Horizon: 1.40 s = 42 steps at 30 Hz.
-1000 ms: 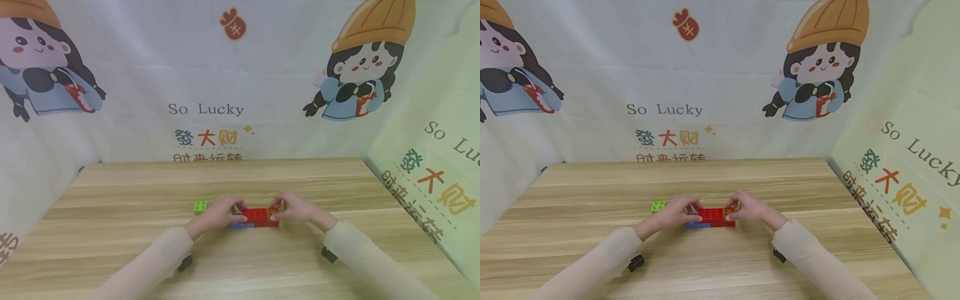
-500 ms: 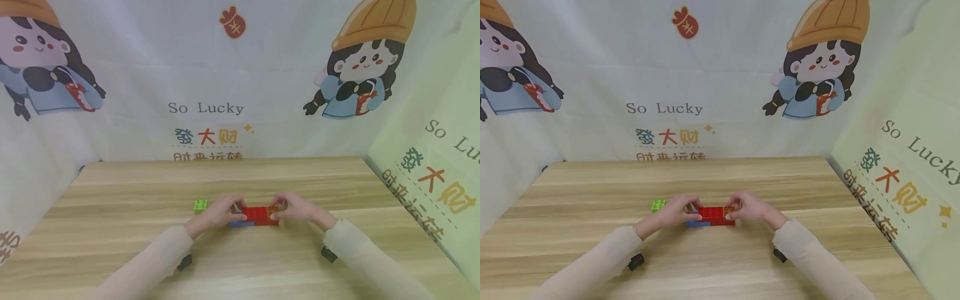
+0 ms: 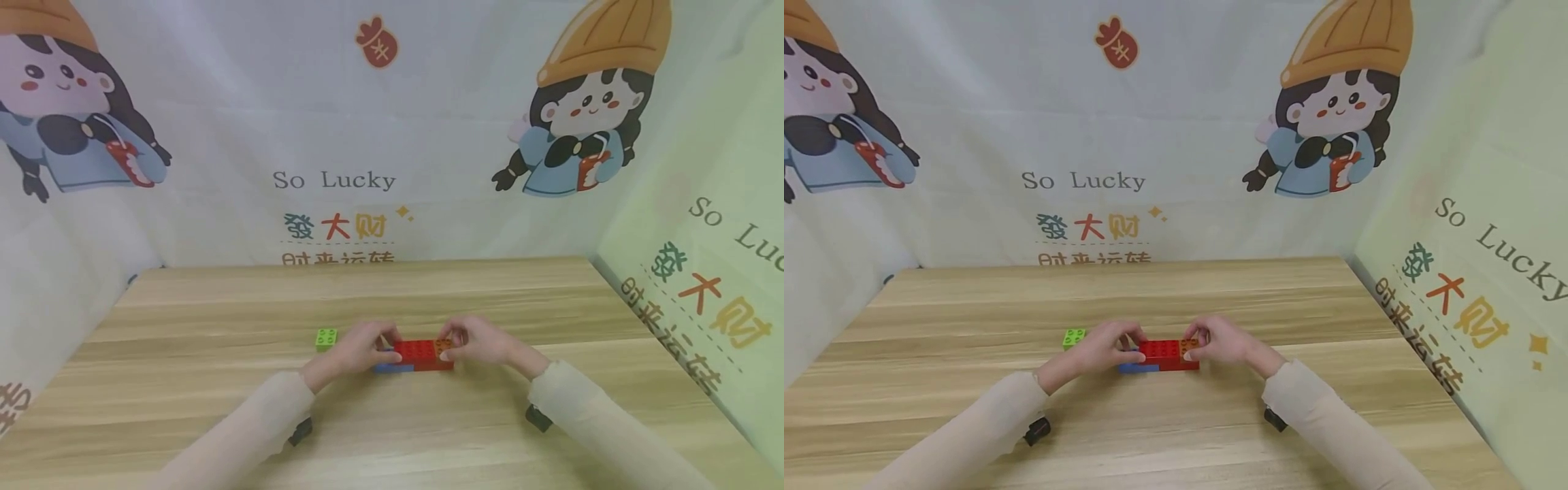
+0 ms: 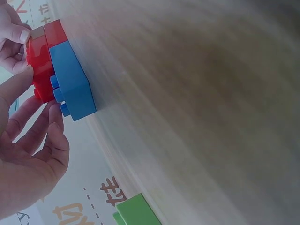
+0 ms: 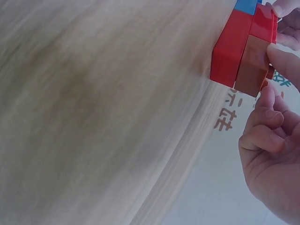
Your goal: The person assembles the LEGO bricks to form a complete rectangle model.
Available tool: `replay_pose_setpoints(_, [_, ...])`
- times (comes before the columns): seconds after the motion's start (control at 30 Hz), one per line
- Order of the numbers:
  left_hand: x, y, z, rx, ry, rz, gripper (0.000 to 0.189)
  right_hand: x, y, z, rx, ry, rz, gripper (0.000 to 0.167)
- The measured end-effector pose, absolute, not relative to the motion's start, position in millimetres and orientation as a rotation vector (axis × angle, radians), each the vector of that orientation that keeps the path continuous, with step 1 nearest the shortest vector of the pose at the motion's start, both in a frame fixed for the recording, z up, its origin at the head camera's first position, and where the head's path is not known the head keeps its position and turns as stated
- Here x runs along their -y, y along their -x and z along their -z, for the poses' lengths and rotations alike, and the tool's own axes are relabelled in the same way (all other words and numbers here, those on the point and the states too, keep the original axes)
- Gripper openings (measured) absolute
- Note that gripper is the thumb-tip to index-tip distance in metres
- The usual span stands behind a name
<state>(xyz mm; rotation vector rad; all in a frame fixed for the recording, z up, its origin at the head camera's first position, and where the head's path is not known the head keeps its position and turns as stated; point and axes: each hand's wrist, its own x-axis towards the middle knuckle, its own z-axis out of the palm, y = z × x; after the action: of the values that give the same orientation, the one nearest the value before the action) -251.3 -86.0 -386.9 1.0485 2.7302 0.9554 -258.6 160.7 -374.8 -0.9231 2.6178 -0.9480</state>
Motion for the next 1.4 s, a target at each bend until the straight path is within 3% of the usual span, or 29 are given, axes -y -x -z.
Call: replay_pose_setpoints(1.4, [88.3,244.6,385.4,-2.752,-1.042,-0.939,0.022,-149.9,255.2,382.7,-2.758,1.097,0.945,0.028])
